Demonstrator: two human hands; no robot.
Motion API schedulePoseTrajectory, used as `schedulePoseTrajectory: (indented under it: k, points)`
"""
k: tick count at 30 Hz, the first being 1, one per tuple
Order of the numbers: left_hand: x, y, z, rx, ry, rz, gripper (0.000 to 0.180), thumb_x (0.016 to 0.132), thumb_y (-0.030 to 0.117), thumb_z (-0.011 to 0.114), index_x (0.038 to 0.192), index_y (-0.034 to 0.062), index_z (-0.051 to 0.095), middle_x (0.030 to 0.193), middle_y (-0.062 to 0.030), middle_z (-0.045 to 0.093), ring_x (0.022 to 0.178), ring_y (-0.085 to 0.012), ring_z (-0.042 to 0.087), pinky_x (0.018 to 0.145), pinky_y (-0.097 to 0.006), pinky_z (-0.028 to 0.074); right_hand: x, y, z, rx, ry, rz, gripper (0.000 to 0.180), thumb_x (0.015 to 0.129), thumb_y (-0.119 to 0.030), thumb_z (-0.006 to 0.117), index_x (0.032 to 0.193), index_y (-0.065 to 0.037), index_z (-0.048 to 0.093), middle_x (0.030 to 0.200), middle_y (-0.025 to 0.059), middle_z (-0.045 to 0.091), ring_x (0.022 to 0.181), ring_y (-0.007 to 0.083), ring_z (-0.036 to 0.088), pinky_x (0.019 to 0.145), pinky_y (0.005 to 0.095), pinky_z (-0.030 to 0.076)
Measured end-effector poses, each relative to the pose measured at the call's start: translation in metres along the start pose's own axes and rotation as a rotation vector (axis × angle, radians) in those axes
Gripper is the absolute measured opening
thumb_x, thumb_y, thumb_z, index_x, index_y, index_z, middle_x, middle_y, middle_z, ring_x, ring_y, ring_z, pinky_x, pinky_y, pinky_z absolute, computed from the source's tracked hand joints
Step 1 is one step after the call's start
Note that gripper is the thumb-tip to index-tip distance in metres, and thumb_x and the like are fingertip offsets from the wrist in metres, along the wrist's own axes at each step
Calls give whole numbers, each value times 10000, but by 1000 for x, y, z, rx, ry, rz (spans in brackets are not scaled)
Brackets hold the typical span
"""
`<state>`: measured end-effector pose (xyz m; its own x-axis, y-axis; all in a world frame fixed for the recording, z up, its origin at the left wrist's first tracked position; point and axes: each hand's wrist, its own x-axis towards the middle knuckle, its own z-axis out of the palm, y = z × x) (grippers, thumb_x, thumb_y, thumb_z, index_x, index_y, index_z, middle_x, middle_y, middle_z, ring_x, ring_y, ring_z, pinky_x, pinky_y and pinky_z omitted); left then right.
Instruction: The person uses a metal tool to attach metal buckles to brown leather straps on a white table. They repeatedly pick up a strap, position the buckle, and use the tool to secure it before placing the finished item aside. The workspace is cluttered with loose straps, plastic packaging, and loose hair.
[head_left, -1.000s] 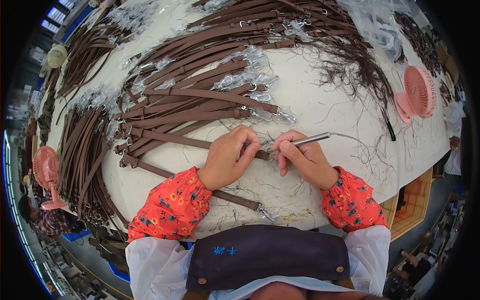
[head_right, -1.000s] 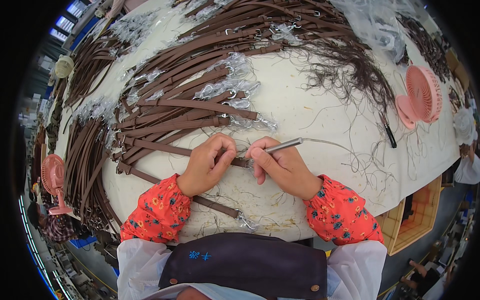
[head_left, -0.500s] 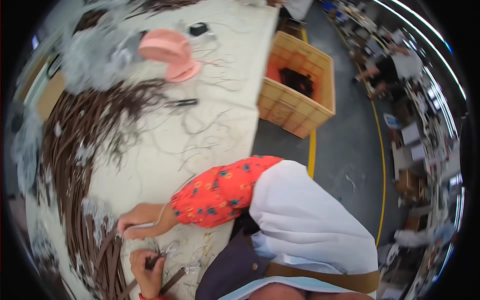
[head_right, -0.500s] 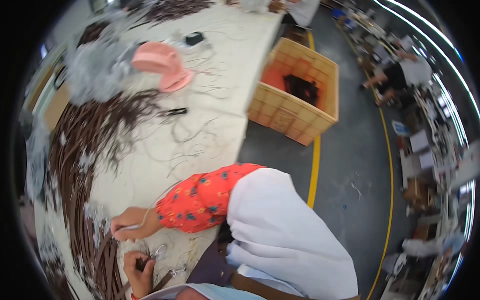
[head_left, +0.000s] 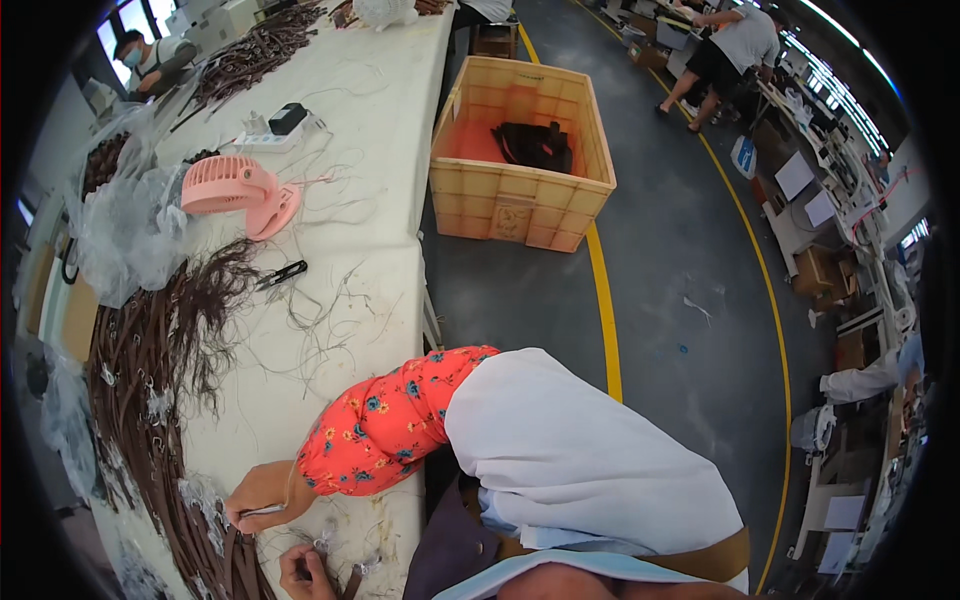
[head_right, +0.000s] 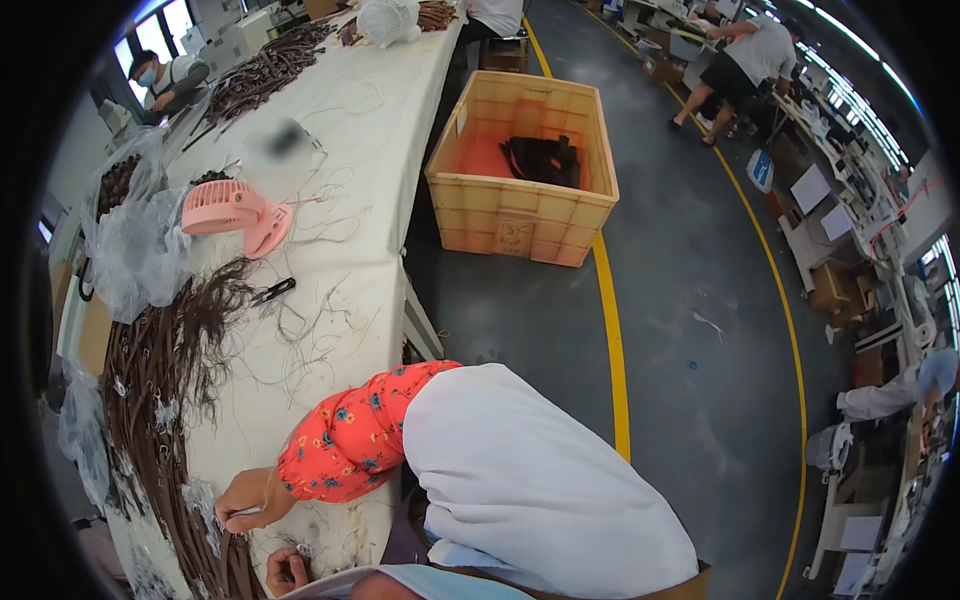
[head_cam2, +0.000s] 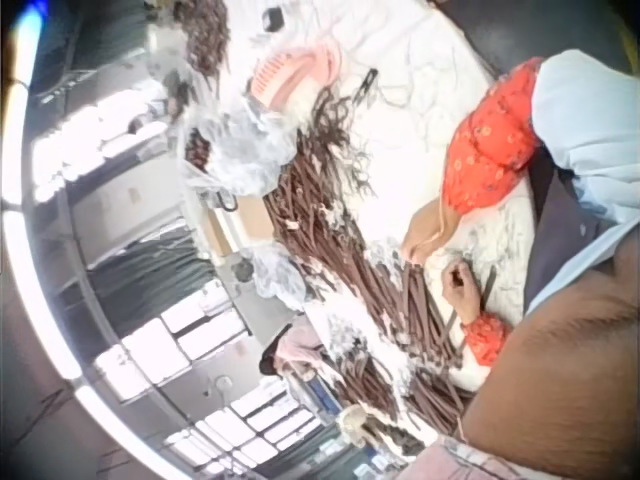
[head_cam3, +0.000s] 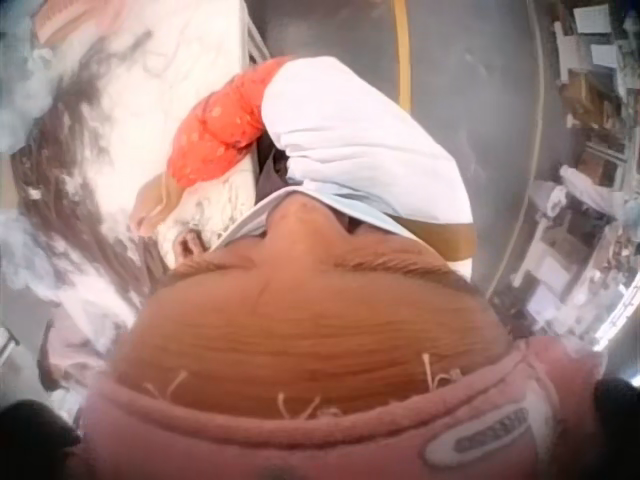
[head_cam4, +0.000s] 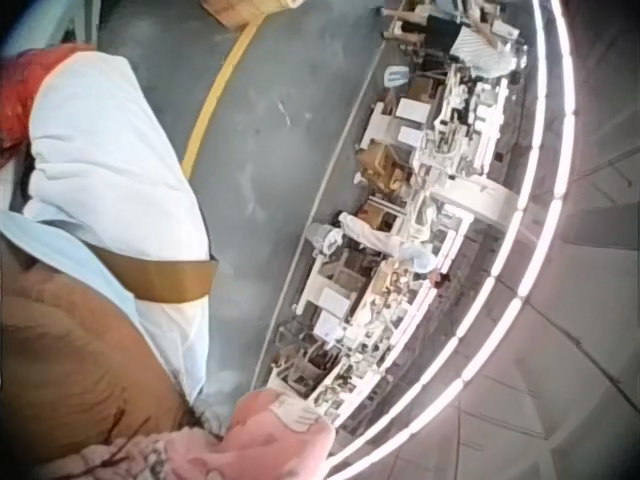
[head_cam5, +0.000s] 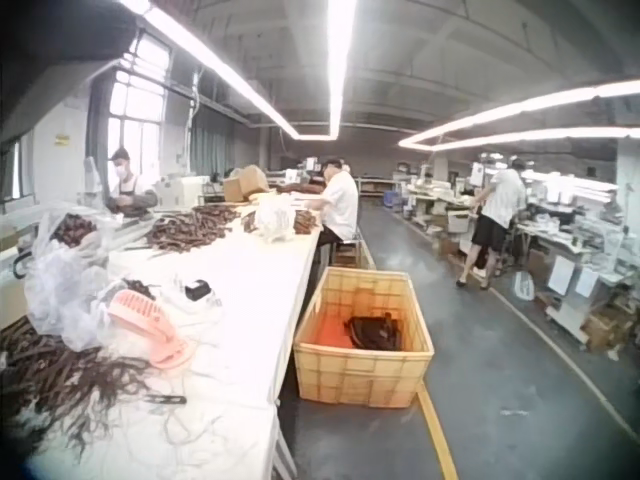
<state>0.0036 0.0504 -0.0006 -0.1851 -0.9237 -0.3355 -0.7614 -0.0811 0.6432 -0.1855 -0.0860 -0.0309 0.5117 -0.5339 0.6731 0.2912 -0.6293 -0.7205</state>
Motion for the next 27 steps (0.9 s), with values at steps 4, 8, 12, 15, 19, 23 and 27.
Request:
schedulePoseTrajectory:
  k: [4,8,12,15,19,23,27]
  points:
    - [-20,-4,-10,-178,-16,165,174,872,-28,656,1044,-20,683,805,-67,690,712,-114,624,693,-245,500,6,-18,-10,80,-36,46,256,1042,-303,513,1032,-57,583,901,143,652,825,342,647,741,406,505]
    - [-19,33,-44,-172,-165,226,305,847,21,749,1144,7,678,962,-95,711,839,-172,664,816,-305,530,8,-28,-22,42,-56,328,236,1027,-264,558,1119,-54,611,927,138,672,845,299,673,772,373,523]
    - [0,13,-43,315,572,310,472,847,76,723,1294,50,575,1323,-186,569,1226,-394,532,1033,-426,439,10,-26,-13,85,-54,485,262,1037,-254,552,1175,-36,598,940,95,700,799,149,677,744,298,533]
    - [4,-21,-16,336,630,240,382,856,93,723,1223,57,622,1231,-146,614,1154,-363,556,980,-412,456,5,-20,-5,97,-83,517,285,1053,-260,526,1202,-23,575,964,98,708,828,144,678,764,282,526]
    - [8,-23,-9,57,505,302,339,812,55,777,1134,49,671,1083,-104,637,1068,-308,586,895,-372,489,1,-20,-12,108,-82,546,291,1066,-250,503,1229,-14,556,981,103,709,881,147,688,804,282,526]
    - [11,-6,14,-218,399,348,394,766,57,827,1116,58,647,1080,-91,627,1056,-291,586,890,-373,497,-5,-25,-15,92,-189,530,291,1073,-244,496,1246,-17,551,1002,108,708,931,160,699,835,297,533]
    - [9,7,5,48,542,420,373,767,86,822,1088,85,631,1054,-84,596,989,-302,569,875,-417,465,-3,-32,-15,138,-283,558,315,1081,-261,480,1266,-11,528,1041,113,674,956,172,678,860,310,527]
